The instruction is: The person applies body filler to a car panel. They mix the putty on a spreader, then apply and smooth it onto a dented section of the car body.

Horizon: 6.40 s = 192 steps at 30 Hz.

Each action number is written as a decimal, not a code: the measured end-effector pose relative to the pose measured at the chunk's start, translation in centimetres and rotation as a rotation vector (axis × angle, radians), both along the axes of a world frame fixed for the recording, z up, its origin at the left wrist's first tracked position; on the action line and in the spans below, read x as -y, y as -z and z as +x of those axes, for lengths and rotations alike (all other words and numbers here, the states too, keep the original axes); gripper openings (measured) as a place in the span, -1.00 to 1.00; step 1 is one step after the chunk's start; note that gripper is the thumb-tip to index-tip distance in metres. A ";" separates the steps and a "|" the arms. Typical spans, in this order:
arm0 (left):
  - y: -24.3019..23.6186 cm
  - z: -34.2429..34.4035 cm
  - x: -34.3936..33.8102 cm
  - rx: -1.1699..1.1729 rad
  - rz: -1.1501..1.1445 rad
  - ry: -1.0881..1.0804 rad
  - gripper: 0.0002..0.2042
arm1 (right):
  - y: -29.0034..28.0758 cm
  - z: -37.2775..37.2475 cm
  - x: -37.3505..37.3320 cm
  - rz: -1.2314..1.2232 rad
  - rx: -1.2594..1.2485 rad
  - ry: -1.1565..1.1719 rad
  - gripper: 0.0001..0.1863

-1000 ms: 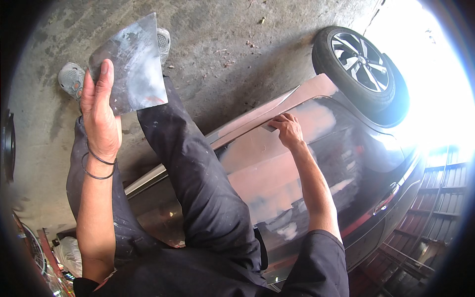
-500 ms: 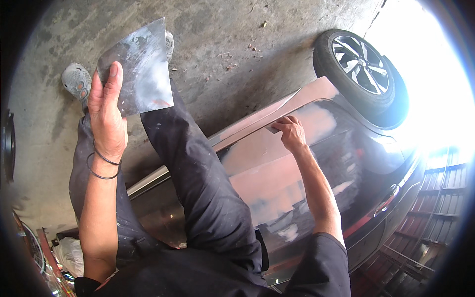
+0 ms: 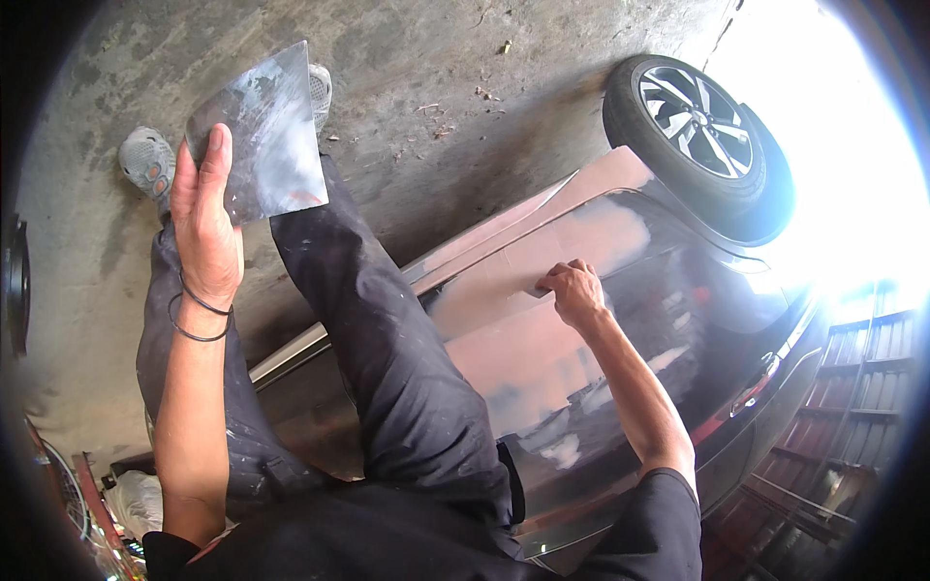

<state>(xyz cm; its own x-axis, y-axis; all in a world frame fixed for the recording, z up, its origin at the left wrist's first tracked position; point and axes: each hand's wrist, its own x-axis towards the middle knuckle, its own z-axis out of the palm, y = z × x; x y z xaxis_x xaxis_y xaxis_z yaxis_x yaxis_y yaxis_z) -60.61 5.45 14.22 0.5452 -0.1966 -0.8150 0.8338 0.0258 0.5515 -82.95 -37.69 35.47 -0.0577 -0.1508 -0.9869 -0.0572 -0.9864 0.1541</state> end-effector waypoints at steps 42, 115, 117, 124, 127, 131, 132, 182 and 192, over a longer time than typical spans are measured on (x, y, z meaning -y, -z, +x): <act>-1.2 -0.1 -0.3 -0.015 -0.112 -0.081 -0.56 | 0.8 -3.6 -7.6 0.126 0.335 0.108 -0.56; -1.9 0.8 -1.6 -0.033 -0.141 -0.106 -0.59 | 4.6 -7.7 -11.0 0.127 0.227 0.013 -0.54; -2.0 0.8 -1.7 -0.016 -0.094 -0.031 -0.56 | 5.0 -8.5 -11.9 0.132 0.213 0.014 -0.53; -2.2 1.0 -1.3 0.003 -0.112 -0.021 -0.55 | 4.2 -9.9 -13.4 0.089 0.213 0.039 -0.54; -2.2 0.9 -1.7 0.014 -0.102 -0.008 -0.55 | 1.5 -8.9 -14.6 0.088 0.206 0.054 -0.56; -0.9 -0.6 -2.2 0.176 -0.059 0.103 -0.55 | 0.0 -4.3 -15.7 0.094 -0.008 0.000 -0.58; -0.2 -0.9 -1.9 0.104 -0.150 -0.065 -0.59 | 0.3 -3.0 -15.9 0.082 -0.170 -0.012 -0.59; -1.1 -0.8 -2.1 -0.021 -0.196 -0.157 -0.59 | -2.0 0.5 -6.1 -0.276 0.351 -0.101 -0.49; -1.1 -0.2 -1.9 -0.043 -0.183 -0.131 -0.55 | 3.1 -5.6 -13.6 0.183 0.150 -0.050 -0.51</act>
<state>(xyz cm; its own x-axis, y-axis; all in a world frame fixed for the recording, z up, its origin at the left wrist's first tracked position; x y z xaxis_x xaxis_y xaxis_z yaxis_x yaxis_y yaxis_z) -60.78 7.37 15.29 0.5416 -0.2730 -0.7950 0.8391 0.2317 0.4921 -88.56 -24.10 32.38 0.0942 0.0326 -0.9950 -0.0165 -0.9993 -0.0343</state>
